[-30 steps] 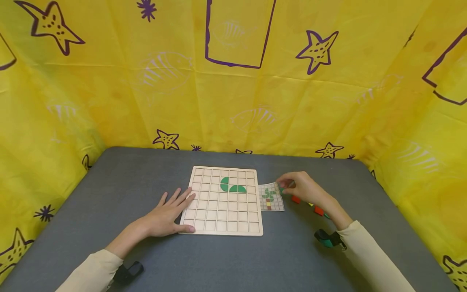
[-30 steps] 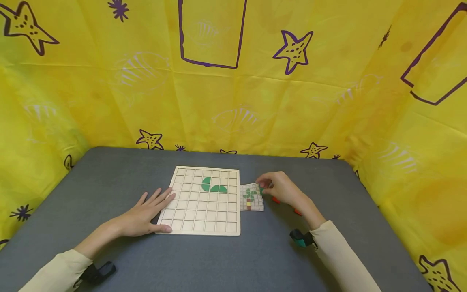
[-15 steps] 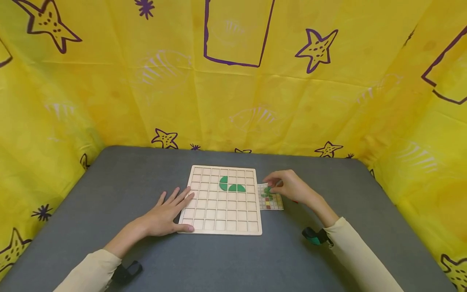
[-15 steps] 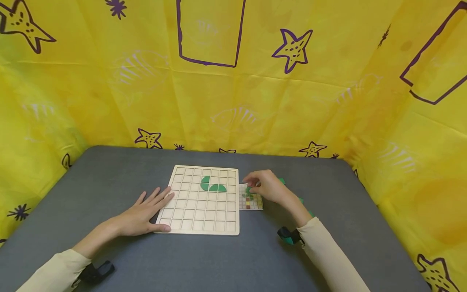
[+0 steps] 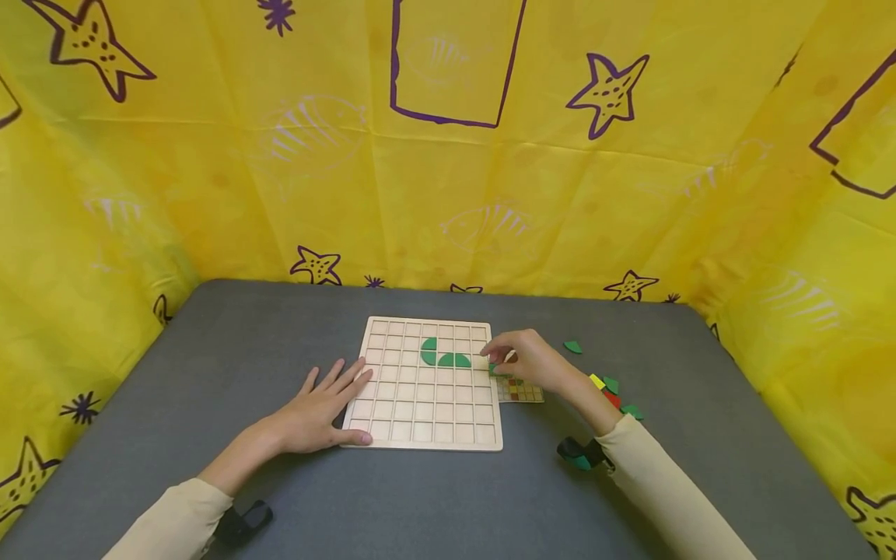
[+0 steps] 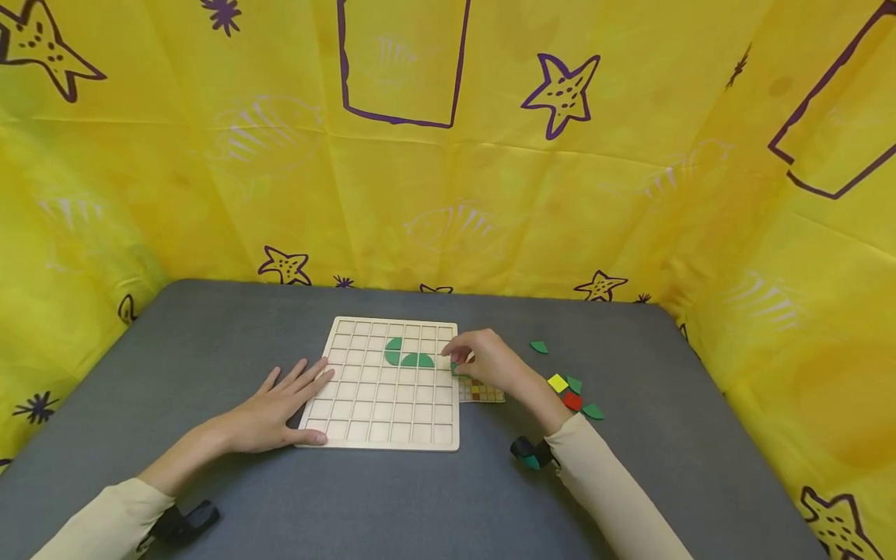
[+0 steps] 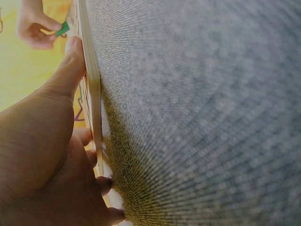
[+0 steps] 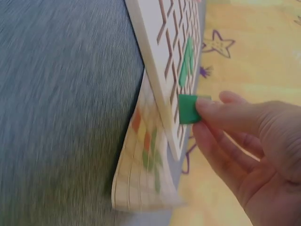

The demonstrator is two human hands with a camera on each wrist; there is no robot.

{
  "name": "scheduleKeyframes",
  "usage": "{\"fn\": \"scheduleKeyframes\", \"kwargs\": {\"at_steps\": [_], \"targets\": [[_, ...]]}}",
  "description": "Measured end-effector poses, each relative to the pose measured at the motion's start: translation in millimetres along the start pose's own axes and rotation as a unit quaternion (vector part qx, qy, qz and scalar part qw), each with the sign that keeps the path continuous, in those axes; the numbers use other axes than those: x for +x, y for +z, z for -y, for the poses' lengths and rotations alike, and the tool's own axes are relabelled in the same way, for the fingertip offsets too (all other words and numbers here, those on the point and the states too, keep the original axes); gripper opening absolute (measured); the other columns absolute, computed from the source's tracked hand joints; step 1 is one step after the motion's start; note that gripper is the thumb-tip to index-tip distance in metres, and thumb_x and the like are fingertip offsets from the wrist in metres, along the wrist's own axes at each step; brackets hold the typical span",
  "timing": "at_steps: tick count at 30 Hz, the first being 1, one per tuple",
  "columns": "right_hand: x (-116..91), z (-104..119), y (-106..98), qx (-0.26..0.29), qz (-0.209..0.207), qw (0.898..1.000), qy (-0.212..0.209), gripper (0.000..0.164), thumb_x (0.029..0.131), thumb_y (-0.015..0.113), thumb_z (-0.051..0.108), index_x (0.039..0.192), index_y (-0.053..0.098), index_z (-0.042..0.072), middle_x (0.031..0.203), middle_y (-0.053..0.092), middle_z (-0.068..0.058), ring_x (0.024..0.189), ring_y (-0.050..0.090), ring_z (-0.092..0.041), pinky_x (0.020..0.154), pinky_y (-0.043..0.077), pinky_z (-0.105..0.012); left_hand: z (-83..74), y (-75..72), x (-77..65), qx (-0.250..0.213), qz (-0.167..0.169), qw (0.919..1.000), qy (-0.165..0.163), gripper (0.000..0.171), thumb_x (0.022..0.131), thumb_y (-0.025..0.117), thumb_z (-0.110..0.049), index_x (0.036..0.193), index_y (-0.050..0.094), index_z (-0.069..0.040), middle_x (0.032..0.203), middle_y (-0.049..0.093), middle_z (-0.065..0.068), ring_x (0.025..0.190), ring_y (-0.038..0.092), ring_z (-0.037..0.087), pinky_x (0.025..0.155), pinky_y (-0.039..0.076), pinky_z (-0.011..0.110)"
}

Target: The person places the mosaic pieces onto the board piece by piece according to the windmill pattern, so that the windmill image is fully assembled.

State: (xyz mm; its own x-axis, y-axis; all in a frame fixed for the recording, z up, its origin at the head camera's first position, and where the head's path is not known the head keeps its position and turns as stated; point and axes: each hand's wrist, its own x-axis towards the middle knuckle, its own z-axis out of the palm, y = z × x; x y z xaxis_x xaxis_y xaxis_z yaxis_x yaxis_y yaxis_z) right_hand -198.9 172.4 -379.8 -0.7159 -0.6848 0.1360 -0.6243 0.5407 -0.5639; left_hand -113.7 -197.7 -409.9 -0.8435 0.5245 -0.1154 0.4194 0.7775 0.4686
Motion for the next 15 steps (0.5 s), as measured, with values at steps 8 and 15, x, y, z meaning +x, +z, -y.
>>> {"fn": "scheduleKeyframes", "kwargs": {"at_steps": [8,15], "targets": [[14,14,16,0.013,0.001,1.000,0.007,0.025,0.082,0.075,-0.005,0.107,0.072,0.001,0.091,0.070,-0.005,0.083,0.063,-0.015,0.075,0.055,-0.029,0.7,0.5,0.1,0.002,-0.001,1.0000,-0.004,0.104,0.082,0.063,-0.068,0.156,0.023,-0.006,0.163,0.012,0.016,0.146,0.006,0.048,0.108,-0.001,0.071],[22,17,27,0.024,-0.005,1.000,0.001,0.025,0.081,0.076,-0.005,0.105,0.072,0.001,0.090,0.070,-0.005,0.084,0.064,-0.015,0.074,0.054,-0.026,0.2,0.4,0.6,0.004,0.000,1.0000,-0.003,0.104,0.082,0.063,-0.067,0.156,0.023,-0.006,0.163,0.012,0.016,0.146,0.006,0.048,0.108,-0.001,0.070]]}}
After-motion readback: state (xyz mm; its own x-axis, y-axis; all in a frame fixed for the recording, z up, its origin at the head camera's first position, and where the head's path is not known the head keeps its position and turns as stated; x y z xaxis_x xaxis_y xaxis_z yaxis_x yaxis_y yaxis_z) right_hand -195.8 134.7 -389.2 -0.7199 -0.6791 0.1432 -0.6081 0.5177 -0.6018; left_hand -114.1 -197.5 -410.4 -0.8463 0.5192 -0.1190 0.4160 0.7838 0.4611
